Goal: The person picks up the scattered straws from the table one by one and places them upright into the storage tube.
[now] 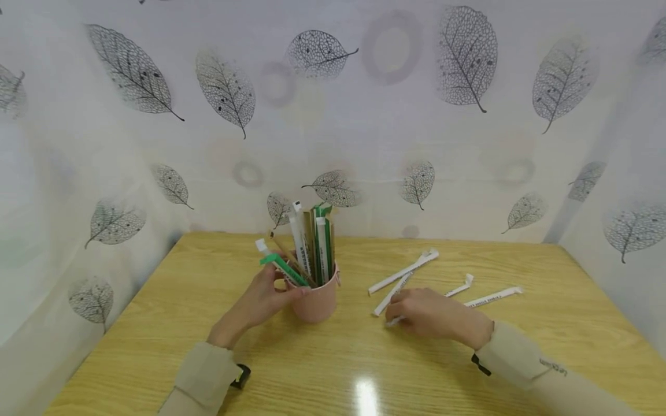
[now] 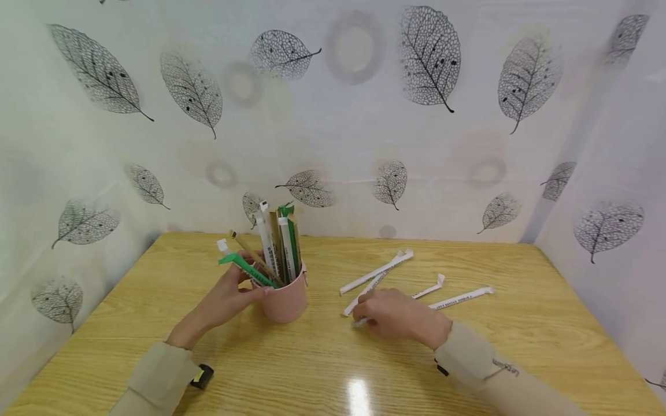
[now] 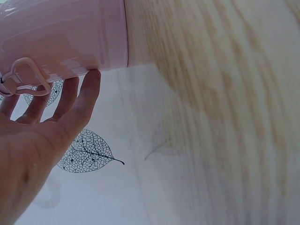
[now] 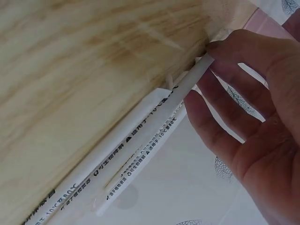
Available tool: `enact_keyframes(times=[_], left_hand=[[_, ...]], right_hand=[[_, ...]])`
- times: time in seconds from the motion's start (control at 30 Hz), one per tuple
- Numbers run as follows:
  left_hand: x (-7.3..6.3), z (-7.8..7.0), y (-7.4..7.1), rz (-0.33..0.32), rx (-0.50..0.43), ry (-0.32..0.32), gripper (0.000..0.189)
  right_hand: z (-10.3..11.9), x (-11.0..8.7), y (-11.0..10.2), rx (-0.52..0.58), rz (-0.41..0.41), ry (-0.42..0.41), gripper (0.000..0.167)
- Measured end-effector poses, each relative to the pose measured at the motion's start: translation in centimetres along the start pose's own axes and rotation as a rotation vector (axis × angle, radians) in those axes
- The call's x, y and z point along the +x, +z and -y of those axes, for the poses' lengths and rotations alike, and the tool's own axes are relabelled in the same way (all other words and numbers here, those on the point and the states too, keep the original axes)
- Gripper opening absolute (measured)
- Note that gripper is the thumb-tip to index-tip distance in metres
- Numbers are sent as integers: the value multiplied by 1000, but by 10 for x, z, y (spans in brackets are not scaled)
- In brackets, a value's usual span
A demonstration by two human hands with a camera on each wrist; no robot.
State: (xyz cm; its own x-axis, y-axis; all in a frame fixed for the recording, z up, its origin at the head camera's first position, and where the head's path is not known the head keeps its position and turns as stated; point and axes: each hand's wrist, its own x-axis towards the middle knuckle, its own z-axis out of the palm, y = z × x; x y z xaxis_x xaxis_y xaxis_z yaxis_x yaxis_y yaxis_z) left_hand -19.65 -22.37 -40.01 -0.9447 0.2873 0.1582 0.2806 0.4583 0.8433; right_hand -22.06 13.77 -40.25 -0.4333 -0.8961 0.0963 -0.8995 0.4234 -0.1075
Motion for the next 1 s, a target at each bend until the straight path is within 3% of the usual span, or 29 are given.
enact_keyframes(times=[0.33,0.73,1.0], left_hand=[[0,-2,1,-4,-1,-7,68],[-1,-2,0,-3,-2,-14,66],[0,-1,0,0,-9,-14,67]], right_hand=[[-9,6,-13,-17,-206,-94,31],[-20,27,-51,128,-508,-208,36],[-20,42,-80,204,-656,-192,32]])
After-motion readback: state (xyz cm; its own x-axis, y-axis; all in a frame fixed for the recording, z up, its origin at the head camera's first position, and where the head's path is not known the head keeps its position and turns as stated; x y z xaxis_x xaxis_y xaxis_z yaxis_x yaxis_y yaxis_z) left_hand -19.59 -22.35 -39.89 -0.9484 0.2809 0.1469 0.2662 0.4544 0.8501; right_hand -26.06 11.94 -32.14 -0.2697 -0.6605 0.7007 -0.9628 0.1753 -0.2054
